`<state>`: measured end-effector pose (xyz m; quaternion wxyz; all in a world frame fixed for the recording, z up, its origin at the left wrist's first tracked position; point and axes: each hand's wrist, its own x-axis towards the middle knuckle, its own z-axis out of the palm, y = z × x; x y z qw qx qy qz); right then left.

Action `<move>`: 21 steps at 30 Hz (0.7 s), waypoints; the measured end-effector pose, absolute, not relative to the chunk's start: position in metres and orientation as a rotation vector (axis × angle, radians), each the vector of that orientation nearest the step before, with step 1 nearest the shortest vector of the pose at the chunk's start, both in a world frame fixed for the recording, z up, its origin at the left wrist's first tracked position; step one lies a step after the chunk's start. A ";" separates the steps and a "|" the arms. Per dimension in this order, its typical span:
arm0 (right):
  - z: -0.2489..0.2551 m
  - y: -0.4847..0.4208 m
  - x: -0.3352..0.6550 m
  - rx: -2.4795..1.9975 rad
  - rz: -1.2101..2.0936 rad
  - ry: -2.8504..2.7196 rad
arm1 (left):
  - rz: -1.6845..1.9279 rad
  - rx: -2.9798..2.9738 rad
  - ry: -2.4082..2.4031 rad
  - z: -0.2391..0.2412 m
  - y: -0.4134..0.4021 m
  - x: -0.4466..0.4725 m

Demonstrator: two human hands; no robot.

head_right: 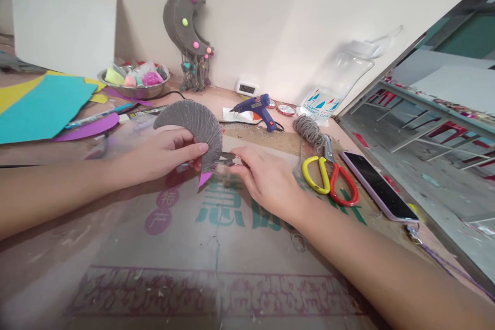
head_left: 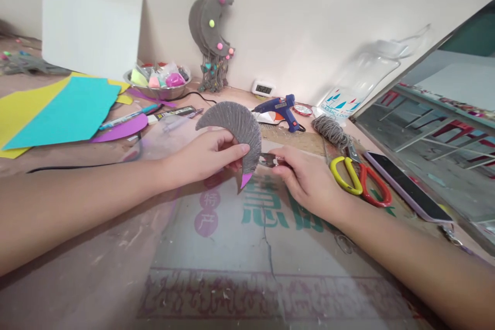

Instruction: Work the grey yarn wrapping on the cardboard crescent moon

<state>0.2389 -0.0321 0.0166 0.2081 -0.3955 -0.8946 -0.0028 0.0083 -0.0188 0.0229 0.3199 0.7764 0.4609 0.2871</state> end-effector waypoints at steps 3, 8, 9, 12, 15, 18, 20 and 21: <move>0.013 -0.034 0.237 -1.044 -0.164 -2.553 | 0.758 2.090 1.239 0.024 -0.020 0.010; 0.012 -0.035 0.231 -1.015 -0.269 -2.571 | 0.790 2.148 1.275 0.025 -0.023 0.010; 0.012 -0.035 0.231 -1.012 -0.286 -2.571 | 0.794 2.155 1.273 0.025 -0.022 0.010; 0.012 -0.034 0.233 -0.986 -0.333 -2.576 | 0.789 2.162 1.256 0.024 -0.022 0.009; 0.013 -0.033 0.236 -0.970 -0.361 -2.578 | 0.781 2.159 1.258 0.024 -0.021 0.008; 0.013 -0.032 0.237 -0.968 -0.369 -2.585 | 0.767 2.134 1.242 0.024 -0.022 0.008; 0.012 -0.032 0.236 -0.955 -0.389 -2.595 | 0.754 2.117 1.214 0.024 -0.023 0.009; 0.012 -0.032 0.236 -0.948 -0.401 -2.599 | 0.747 2.109 1.204 0.024 -0.023 0.009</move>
